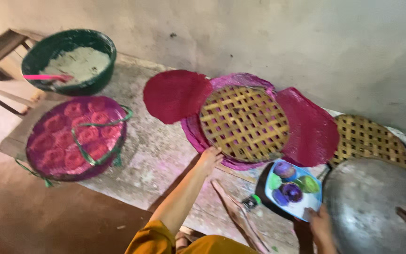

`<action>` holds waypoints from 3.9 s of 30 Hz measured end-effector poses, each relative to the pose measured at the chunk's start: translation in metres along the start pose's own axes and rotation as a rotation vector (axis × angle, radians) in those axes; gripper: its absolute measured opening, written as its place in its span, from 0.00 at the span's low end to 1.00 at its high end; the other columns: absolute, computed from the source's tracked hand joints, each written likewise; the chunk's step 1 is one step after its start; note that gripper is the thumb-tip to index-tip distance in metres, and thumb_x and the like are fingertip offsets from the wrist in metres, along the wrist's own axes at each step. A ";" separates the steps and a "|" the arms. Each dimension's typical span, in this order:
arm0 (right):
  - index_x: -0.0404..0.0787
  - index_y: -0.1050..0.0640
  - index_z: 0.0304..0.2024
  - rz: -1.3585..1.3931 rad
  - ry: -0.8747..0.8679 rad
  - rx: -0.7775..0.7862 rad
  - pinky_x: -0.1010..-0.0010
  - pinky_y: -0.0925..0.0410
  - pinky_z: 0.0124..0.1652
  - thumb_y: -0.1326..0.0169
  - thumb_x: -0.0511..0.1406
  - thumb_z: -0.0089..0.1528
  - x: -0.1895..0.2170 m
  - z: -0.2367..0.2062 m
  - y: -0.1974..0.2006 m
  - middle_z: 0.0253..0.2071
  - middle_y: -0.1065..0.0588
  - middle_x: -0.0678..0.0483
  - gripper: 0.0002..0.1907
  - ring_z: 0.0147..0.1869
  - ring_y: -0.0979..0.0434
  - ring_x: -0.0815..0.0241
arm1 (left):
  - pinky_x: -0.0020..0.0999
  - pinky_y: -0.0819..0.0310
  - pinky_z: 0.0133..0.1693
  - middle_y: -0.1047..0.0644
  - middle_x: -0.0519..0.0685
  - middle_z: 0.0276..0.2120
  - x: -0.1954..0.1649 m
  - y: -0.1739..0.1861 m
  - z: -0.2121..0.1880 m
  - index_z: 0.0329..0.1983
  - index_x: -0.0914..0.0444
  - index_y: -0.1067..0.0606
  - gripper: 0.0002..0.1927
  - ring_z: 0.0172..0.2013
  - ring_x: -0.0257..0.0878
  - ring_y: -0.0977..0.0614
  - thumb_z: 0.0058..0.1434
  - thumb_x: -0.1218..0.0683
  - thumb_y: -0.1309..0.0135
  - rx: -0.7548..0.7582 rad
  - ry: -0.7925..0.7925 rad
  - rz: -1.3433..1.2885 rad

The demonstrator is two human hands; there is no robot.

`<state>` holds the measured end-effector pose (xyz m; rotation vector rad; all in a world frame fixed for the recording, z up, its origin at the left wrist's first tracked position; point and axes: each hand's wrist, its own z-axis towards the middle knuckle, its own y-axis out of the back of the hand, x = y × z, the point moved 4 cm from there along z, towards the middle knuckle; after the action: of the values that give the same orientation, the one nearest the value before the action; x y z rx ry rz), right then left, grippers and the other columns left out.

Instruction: The person scoops dough from a green bowl and extrudes it through a pink star-shaped tool to form noodle spirals onto a pink mesh-covered tray. They repeat this process, filling the tray with multiple noodle spirals.

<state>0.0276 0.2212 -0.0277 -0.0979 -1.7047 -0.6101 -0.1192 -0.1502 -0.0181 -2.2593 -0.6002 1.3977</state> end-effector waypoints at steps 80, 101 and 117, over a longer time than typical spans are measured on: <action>0.36 0.30 0.58 -1.007 0.796 0.854 0.55 0.26 0.49 0.34 0.32 0.46 0.131 -0.145 -0.366 0.65 0.39 0.43 0.37 0.65 0.37 0.39 | 0.48 0.41 0.59 0.34 0.48 0.63 -0.181 0.197 0.049 0.71 0.58 0.39 0.29 0.59 0.43 0.34 0.70 0.51 0.45 -0.147 -0.268 -0.041; 0.41 0.27 0.56 -0.675 0.901 0.438 0.52 0.35 0.56 0.28 0.42 0.46 0.259 -0.035 -0.501 0.61 0.37 0.38 0.38 0.60 0.33 0.33 | 0.49 0.33 0.60 0.42 0.60 0.70 -0.072 0.224 -0.133 0.65 0.59 0.31 0.33 0.65 0.63 0.36 0.55 0.57 0.37 0.075 -0.559 1.311; 0.38 0.34 0.55 0.124 0.156 -0.620 0.59 0.34 0.55 0.31 0.31 0.51 0.142 -0.015 -0.238 0.53 0.36 0.50 0.34 0.57 0.34 0.52 | 0.52 0.40 0.62 0.39 0.57 0.68 -0.074 0.193 -0.108 0.63 0.62 0.31 0.37 0.66 0.59 0.37 0.53 0.45 0.33 0.215 -0.635 1.446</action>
<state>-0.0855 -0.0268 0.0256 -0.5757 -1.2998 -1.0077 -0.0236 -0.3631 -0.0273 -1.9144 1.2854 2.5943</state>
